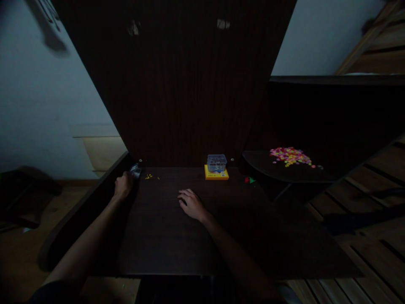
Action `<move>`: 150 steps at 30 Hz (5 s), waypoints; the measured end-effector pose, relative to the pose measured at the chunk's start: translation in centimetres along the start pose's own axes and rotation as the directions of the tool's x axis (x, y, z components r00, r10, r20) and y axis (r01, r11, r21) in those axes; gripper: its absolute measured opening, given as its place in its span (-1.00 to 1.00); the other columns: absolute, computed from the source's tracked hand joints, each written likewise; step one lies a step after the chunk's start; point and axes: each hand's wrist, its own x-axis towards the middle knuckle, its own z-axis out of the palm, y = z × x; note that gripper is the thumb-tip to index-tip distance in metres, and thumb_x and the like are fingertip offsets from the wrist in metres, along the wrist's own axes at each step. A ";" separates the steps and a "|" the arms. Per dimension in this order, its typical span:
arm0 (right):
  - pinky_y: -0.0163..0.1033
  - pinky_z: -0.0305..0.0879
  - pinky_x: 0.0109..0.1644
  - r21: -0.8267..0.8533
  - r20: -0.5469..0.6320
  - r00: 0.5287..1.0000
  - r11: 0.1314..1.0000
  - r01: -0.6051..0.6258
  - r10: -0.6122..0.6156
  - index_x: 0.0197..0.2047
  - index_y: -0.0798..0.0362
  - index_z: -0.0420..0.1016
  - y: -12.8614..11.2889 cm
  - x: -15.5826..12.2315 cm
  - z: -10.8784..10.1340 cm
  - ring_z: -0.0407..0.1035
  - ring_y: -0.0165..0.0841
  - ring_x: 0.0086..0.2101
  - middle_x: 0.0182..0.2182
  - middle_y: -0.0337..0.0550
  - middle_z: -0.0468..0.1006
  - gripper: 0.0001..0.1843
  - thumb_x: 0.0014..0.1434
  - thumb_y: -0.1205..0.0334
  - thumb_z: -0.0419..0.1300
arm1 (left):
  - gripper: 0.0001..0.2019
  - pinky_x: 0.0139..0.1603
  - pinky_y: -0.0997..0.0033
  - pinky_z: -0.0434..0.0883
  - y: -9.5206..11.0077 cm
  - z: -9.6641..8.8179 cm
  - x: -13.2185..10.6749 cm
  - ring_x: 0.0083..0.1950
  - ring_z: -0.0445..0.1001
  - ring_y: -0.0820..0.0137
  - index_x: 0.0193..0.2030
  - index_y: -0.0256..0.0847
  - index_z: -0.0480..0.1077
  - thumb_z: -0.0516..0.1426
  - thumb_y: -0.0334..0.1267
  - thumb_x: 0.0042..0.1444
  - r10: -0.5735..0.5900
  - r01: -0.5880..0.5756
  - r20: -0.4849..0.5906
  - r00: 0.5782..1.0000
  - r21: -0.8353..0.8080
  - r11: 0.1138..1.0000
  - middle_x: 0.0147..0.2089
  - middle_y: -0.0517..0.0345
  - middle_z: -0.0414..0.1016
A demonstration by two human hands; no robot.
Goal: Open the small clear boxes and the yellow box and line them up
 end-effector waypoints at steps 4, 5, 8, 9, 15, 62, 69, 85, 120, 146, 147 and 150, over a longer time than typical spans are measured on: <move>-0.04 0.29 0.15 -0.007 -0.005 1.000 1.000 0.003 -0.003 -0.11 0.07 0.53 -0.1 -0.1 0.0 0.34 -0.25 0.03 0.01 -0.04 0.51 -0.78 0.20 0.36 0.12 | -0.57 -0.11 0.10 0.42 0.3 0.0 -0.4 -0.06 0.54 -0.06 0.19 -0.41 0.18 -0.06 -0.17 0.27 -0.006 0.006 -0.043 0.999 -0.008 1.000 -0.12 -0.41 0.52; -0.04 0.29 0.16 -0.011 -0.003 1.000 1.000 0.001 -0.001 -0.11 0.08 0.53 -0.1 -0.1 0.0 0.34 -0.25 0.03 0.01 -0.03 0.51 -0.78 0.20 0.36 0.12 | -0.56 -0.10 0.11 0.42 0.4 0.1 -0.6 -0.07 0.54 -0.04 0.20 -0.42 0.14 -0.07 -0.18 0.27 -0.007 0.007 -0.060 0.998 -0.011 1.000 -0.12 -0.40 0.51; -0.04 0.28 0.16 -0.018 0.005 1.000 1.000 -0.005 0.006 -0.11 0.08 0.53 -0.2 0.0 -0.1 0.33 -0.25 0.03 0.01 -0.02 0.51 -0.78 0.20 0.37 0.12 | -0.56 -0.09 0.11 0.42 0.8 0.7 -1.6 -0.08 0.54 -0.02 0.19 -0.47 0.10 -0.09 -0.21 0.27 0.002 -0.003 -0.110 0.994 -0.017 1.000 -0.08 -0.41 0.49; -0.03 0.28 0.16 -0.019 0.006 1.000 1.000 -0.006 0.007 -0.12 0.08 0.53 -0.2 0.0 -0.1 0.33 -0.25 0.04 0.02 -0.02 0.51 -0.78 0.20 0.37 0.12 | -0.57 -0.08 0.12 0.42 1.0 1.0 -1.9 -0.08 0.54 -0.01 0.17 -0.47 0.12 -0.08 -0.21 0.26 0.019 -0.021 -0.117 0.993 -0.018 1.000 -0.07 -0.40 0.49; 0.00 0.26 0.17 -0.017 0.008 1.000 1.000 -0.011 0.011 -0.12 0.05 0.54 -0.2 -0.1 0.2 0.33 -0.25 0.05 0.02 -0.02 0.51 -0.78 0.19 0.37 0.13 | -0.66 0.07 0.15 0.37 1.7 3.0 -2.2 0.10 0.42 0.02 0.03 -0.43 0.28 0.02 -0.29 0.15 0.182 -0.182 -0.064 0.981 0.008 0.983 0.00 -0.34 0.45; -0.07 0.23 0.06 -0.678 0.201 0.909 0.722 -0.139 0.364 0.09 0.13 0.36 8.8 8.8 -19.4 0.33 -0.13 -0.01 0.01 0.09 0.43 -0.48 0.04 0.22 0.25 | -0.44 0.28 0.10 0.28 2.6 5.4 -3.6 0.26 0.34 0.17 0.27 -0.32 0.18 0.12 -0.30 0.10 0.405 -0.357 0.004 0.914 -0.465 0.810 0.24 -0.18 0.34; 0.00 0.21 0.06 -0.581 0.195 0.948 0.809 -0.097 0.253 0.05 0.07 0.34 5.6 7.7 -18.5 0.31 -0.12 0.00 -0.02 0.03 0.41 -0.50 0.02 0.18 0.26 | -0.43 0.36 0.02 0.14 3.4 5.2 -4.7 0.39 0.13 0.13 0.27 -0.34 0.16 0.11 -0.32 0.09 0.379 -0.342 -0.019 0.925 -0.474 0.811 0.32 -0.21 0.22; -0.06 0.37 0.06 -0.286 0.392 0.903 0.909 0.304 -0.178 0.15 0.09 0.33 -2.4 1.1 -7.1 0.33 -0.16 0.03 0.05 0.06 0.41 -0.46 0.10 0.18 0.24 | -0.33 0.10 0.14 0.47 6.4 4.9 -14.6 0.05 0.49 0.24 0.13 -0.23 0.35 0.37 -0.17 -0.18 0.638 -0.063 0.181 0.748 -0.938 0.340 0.13 -0.06 0.41; -0.16 0.48 -0.25 -0.628 0.566 0.811 0.562 0.539 -0.145 0.10 0.39 0.28 -4.2 0.5 -3.2 0.46 -0.11 -0.09 -0.06 0.37 0.48 -0.60 0.31 0.34 -0.11 | -0.21 0.22 0.02 0.34 5.2 5.5 -14.8 0.13 0.46 0.11 0.14 -0.32 0.38 0.44 -0.33 -0.35 0.496 0.314 0.389 0.776 -0.921 0.231 0.22 -0.18 0.37; -0.17 0.46 -0.16 -0.592 0.673 0.740 0.594 0.544 -0.007 0.00 0.34 0.38 -7.4 2.5 -3.7 0.53 -0.20 -0.20 -0.20 0.26 0.56 -0.67 0.31 0.43 -0.12 | -0.19 -0.04 0.25 0.48 4.9 6.2 -14.4 -0.11 0.52 0.34 0.18 -0.25 0.26 0.41 -0.37 -0.29 0.559 0.292 0.349 0.752 -0.937 0.192 0.08 -0.13 0.43; -0.17 0.45 -0.16 -0.590 0.675 0.738 0.591 0.549 -0.011 -0.01 0.34 0.38 -7.3 2.6 -3.6 0.53 -0.20 -0.20 -0.20 0.25 0.57 -0.67 0.30 0.46 -0.12 | -0.20 -0.05 0.26 0.48 4.9 6.3 -14.4 -0.12 0.52 0.35 0.17 -0.25 0.26 0.41 -0.37 -0.29 0.564 0.291 0.343 0.751 -0.939 0.183 0.07 -0.13 0.42; -0.18 0.45 -0.17 -0.584 0.683 0.730 0.586 0.562 -0.021 -0.03 0.35 0.39 -7.3 2.6 -3.4 0.53 -0.21 -0.21 -0.21 0.26 0.57 -0.69 0.27 0.49 -0.09 | -0.21 -0.05 0.28 0.47 4.8 6.5 -14.3 -0.12 0.52 0.35 0.14 -0.25 0.26 0.42 -0.36 -0.30 0.567 0.289 0.331 0.754 -0.943 0.166 0.05 -0.12 0.42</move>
